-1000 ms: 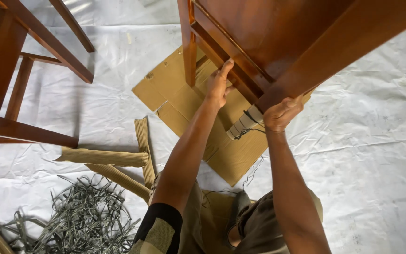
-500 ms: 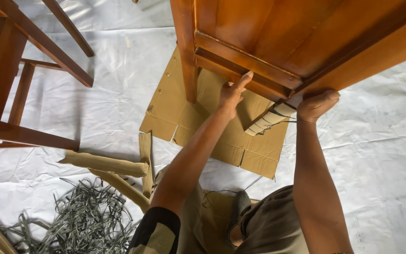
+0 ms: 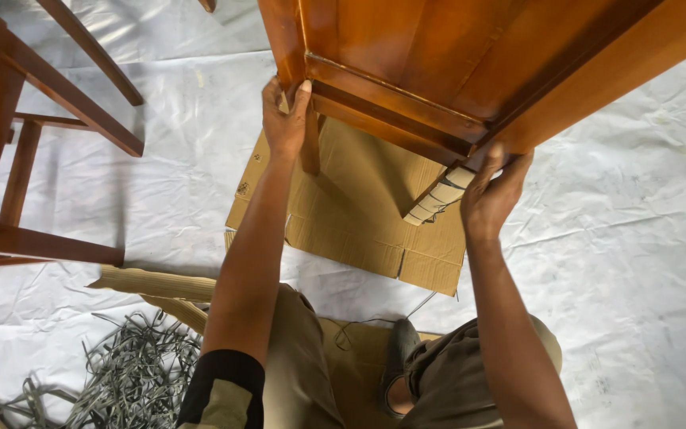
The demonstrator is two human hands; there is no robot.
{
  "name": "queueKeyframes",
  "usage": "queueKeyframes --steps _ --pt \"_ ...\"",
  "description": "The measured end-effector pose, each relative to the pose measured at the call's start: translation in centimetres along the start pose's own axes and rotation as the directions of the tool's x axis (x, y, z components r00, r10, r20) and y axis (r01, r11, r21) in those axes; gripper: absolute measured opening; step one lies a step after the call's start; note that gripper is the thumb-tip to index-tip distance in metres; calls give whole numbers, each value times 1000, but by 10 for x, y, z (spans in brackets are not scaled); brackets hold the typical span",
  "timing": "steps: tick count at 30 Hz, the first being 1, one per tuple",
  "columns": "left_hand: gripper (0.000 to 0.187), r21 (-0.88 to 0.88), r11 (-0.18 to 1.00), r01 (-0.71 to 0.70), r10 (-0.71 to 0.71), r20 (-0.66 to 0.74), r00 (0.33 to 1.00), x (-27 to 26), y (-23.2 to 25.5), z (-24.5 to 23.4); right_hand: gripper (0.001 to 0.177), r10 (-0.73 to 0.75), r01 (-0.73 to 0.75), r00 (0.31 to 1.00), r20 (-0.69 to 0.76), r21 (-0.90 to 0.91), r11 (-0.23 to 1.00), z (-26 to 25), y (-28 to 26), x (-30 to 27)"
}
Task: Packing a wooden chair by wrapping its legs with cardboard and securing them with ties.
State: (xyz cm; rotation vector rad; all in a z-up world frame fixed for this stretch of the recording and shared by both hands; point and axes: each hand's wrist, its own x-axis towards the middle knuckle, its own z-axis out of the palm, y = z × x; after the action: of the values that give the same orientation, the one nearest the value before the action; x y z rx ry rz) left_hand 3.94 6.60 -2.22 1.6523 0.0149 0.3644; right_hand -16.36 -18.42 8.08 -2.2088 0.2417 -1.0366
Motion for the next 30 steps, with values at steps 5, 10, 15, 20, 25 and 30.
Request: queueKeyframes --steps 5,10,15,20,25,30 --pt "51 -31 999 16 -13 107 994 2 -11 1 73 130 -121 990 54 -153 981 18 19 -45" --pt "56 -17 1000 18 -14 207 978 10 -24 -6 81 370 -363 926 80 -84 928 32 18 -59" --pt "55 -216 976 -26 95 315 944 24 -55 -5 84 328 -332 943 60 97 938 40 34 -64" --pt "59 40 999 -10 -5 348 937 27 -84 -16 83 309 -313 950 48 159 936 42 88 -59" --pt "54 133 989 -58 7 356 934 4 -76 -21 79 260 -272 958 121 101 957 31 121 -24" --pt "49 -69 997 -26 52 408 912 -22 -55 -29 73 275 -294 950 149 119 948 28 146 1"
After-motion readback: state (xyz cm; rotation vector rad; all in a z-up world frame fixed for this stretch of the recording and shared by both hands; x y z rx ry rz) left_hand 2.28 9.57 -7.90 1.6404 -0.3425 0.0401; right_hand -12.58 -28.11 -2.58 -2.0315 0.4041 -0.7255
